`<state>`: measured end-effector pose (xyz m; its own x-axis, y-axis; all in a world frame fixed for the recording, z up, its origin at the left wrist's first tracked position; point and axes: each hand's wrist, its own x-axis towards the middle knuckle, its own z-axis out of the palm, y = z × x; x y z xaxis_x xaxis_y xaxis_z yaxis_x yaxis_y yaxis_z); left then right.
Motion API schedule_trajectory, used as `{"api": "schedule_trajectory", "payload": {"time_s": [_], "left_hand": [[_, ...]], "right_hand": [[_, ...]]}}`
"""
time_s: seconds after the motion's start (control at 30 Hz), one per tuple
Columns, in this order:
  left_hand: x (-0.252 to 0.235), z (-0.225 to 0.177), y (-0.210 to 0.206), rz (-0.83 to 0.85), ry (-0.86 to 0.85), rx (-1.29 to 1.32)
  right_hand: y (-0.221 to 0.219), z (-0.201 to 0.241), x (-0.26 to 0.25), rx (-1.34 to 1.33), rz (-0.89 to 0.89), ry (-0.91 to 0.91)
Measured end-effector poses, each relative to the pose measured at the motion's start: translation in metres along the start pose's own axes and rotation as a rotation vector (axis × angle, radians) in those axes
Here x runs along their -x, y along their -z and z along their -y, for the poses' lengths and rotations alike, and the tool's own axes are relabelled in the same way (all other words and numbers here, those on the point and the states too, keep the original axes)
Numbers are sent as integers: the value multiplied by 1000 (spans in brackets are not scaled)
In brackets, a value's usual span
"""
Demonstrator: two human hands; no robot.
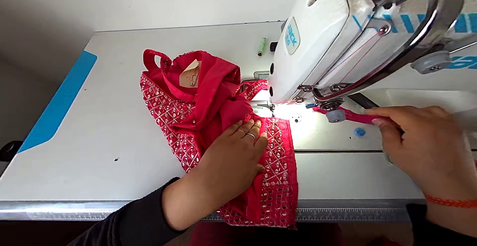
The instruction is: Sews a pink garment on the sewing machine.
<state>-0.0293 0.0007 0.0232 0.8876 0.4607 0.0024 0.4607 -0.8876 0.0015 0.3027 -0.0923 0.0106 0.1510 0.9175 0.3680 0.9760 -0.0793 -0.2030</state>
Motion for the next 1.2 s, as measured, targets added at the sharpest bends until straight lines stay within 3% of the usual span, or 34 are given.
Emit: {"api": "schedule_trajectory", "payload": {"time_s": [0.13,0.3,0.53,0.63,0.73,0.8,0.93,1.1,1.2], "left_hand": [[11,-7,11,51,3,18],[33,-19,11,70,-26,84],[42,-22,-7,-3,-9,55],[43,-21,-9,-18,-9,56],[40,-23,-6,-84,-18,89],[39,-30,-2,-217,-6,242],[36,-51,3,-343,45,888],[35,-56,-8,-333,-35,1253],[47,-59,-12,-365,103,1337]], "right_hand": [[-9,-9,-5,7,102,27],[-12,-9,-11,0,82,-5],[5,2,15,-133,-125,-11],[20,16,40,-324,-135,11],[40,46,64,-684,55,-28],[42,69,78,-914,237,-67],[30,97,96,-1124,457,-49],[30,101,86,-1116,523,68],[32,92,74,-1206,486,-42]]}}
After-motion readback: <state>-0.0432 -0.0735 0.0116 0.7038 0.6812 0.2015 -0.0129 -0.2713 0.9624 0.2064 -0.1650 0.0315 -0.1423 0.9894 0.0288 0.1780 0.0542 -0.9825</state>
